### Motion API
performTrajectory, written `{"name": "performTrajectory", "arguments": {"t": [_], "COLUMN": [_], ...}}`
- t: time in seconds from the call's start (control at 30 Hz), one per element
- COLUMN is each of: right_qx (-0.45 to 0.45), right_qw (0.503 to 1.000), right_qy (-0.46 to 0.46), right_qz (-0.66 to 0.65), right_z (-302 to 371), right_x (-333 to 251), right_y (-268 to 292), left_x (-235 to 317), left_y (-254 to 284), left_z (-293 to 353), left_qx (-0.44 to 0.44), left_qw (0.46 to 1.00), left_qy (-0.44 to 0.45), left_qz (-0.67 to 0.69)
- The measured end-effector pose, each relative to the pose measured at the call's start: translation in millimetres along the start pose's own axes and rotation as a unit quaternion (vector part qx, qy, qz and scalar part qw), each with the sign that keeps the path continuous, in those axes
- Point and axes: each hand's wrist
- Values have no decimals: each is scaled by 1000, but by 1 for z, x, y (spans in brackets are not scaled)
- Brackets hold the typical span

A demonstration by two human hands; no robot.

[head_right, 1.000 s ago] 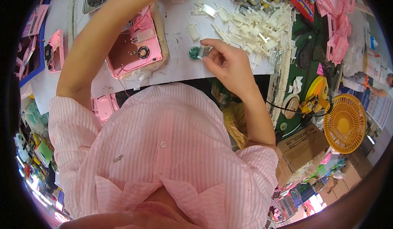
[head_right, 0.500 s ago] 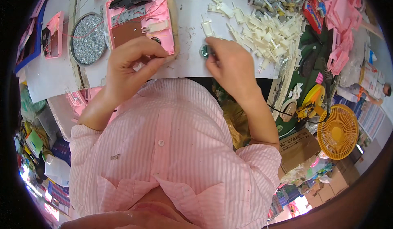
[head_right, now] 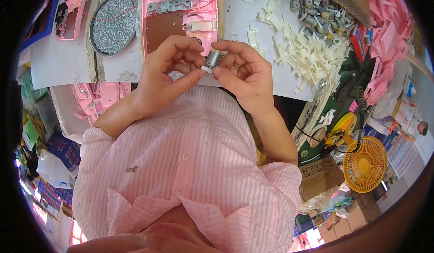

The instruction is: Assembling the internal components of a pink electronic toy, including soldering wires and securing housing with an electric screwdriver.

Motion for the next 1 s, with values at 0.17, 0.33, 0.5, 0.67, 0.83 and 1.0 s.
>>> {"name": "performTrajectory", "arguments": {"t": [0.17,0.33,0.5,0.67,0.83,1.0], "right_qx": [28,-36,-16,-19,3,68], "right_qw": [971,894,873,873,887,924], "right_qy": [97,261,349,365,330,277], "right_qz": [216,364,341,321,322,255], "right_z": [3,3,-7,-8,-2,14], "right_x": [0,6,7,8,10,18], "right_y": [-5,5,2,3,12,28], "left_x": [0,0,0,-3,-4,5], "left_y": [0,5,8,9,21,85], "left_z": [2,3,1,2,5,-5], "left_qx": [9,0,-5,-17,43,166], "left_qw": [1000,1000,999,998,998,934], "left_qy": [4,-20,-12,-26,-43,-147], "left_qz": [26,15,46,46,-6,-280]}}
Point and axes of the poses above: each hand's wrist, its own z-axis away from the middle knuckle, its own y-axis out of the back of the hand, x = y × z, and after that the axes turned 1 degree about y, right-handed
